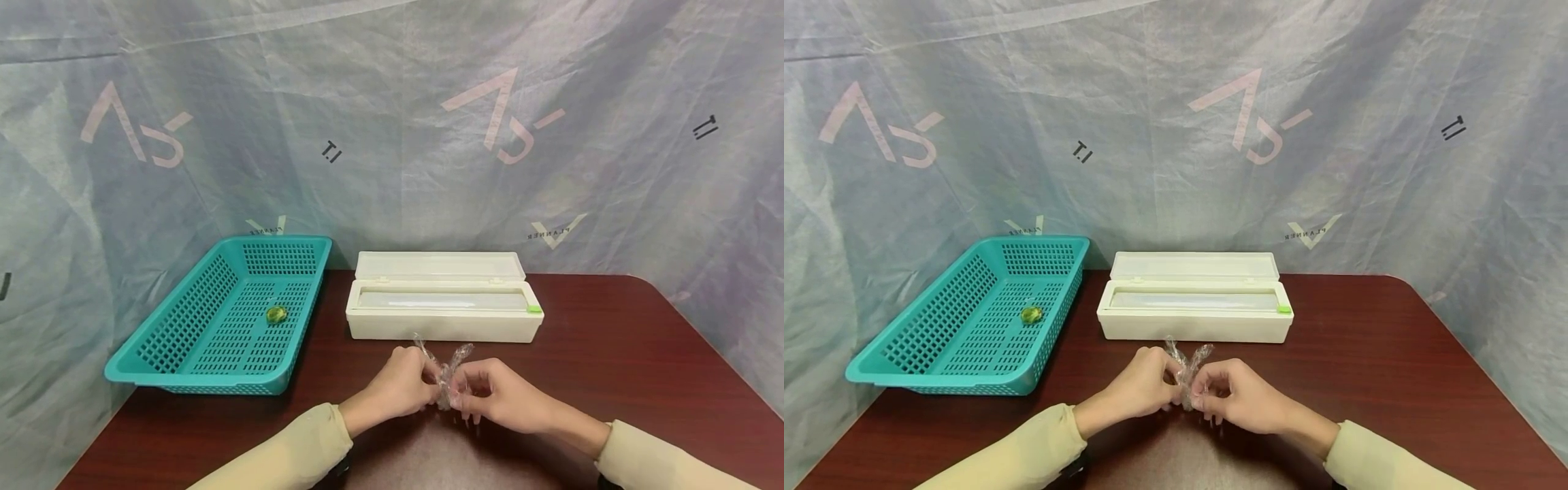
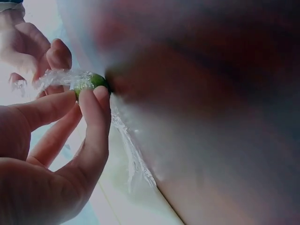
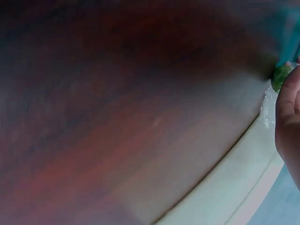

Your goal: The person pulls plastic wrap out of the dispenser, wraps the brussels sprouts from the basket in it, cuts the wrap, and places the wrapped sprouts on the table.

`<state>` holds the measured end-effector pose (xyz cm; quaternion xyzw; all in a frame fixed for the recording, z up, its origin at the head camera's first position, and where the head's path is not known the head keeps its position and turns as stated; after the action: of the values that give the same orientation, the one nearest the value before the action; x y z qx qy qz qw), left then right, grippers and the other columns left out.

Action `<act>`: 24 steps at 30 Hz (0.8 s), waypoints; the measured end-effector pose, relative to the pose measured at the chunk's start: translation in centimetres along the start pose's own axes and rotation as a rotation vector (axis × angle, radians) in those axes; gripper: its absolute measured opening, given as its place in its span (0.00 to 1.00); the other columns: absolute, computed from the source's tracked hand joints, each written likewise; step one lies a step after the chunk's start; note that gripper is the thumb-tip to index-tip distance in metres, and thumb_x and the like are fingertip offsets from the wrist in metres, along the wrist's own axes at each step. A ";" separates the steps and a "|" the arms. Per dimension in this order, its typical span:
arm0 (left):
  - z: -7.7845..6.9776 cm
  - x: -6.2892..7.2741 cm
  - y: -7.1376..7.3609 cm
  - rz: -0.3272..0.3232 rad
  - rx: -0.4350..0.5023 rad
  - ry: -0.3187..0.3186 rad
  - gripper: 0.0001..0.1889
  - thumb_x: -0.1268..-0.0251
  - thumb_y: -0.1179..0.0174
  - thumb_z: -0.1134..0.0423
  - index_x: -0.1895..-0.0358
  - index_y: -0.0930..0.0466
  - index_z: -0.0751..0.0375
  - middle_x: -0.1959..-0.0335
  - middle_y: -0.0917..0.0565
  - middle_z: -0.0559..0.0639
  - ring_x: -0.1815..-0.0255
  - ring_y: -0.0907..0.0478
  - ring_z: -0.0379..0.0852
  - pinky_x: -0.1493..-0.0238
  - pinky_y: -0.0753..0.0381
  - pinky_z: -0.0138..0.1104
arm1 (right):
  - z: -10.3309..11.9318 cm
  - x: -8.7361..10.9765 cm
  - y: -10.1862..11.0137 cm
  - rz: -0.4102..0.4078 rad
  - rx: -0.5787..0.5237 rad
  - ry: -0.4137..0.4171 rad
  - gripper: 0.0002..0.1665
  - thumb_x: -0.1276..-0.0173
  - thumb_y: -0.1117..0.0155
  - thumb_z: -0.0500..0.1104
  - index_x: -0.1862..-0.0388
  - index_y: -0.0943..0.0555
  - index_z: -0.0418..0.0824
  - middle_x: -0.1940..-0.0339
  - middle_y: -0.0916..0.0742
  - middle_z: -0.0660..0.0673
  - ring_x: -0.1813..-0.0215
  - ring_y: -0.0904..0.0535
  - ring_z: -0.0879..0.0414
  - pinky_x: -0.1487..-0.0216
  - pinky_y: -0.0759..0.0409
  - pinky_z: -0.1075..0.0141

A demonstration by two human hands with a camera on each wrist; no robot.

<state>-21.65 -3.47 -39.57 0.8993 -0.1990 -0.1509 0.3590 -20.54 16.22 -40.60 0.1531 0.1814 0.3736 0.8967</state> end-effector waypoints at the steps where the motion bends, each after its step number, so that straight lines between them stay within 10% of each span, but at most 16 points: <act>1: 0.0 0.1 0.0 0.006 0.024 0.015 0.10 0.47 0.29 0.77 0.71 0.06 0.57 0.83 0.17 0.38 0.87 0.24 0.31 0.82 0.22 0.28 | -0.1 0.0 0.0 -0.008 -0.016 -0.014 0.03 0.24 0.33 0.35 0.61 0.17 0.38 0.72 0.14 0.38 0.74 0.16 0.50 0.73 0.15 0.56; 19: 0.1 1.1 0.2 0.082 0.331 0.191 0.10 0.50 0.31 0.83 0.75 0.10 0.63 0.83 0.16 0.52 0.87 0.18 0.45 0.80 0.15 0.39 | 0.1 -1.3 -1.0 -0.260 -0.215 -0.369 0.08 0.32 0.33 0.34 0.58 0.18 0.28 0.76 0.18 0.45 0.75 0.23 0.55 0.73 0.20 0.66; 24: 0.2 1.0 0.1 0.073 0.333 0.200 0.10 0.51 0.31 0.83 0.73 0.10 0.64 0.85 0.17 0.52 0.87 0.18 0.44 0.81 0.15 0.39 | 0.2 -1.2 -1.1 -0.267 -0.223 -0.361 0.12 0.34 0.30 0.34 0.55 0.17 0.28 0.72 0.15 0.43 0.73 0.22 0.57 0.72 0.20 0.66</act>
<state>-20.86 -4.16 -39.80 0.9490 -0.2169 -0.0125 0.2284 -20.51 14.59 -40.66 0.0921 -0.0056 0.2360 0.9674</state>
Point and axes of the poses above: each hand's wrist, its own x-axis away from the middle knuckle, its own y-axis out of the back of the hand, z = x × y, the point moved 2 cm from there along -x, towards the middle knuckle
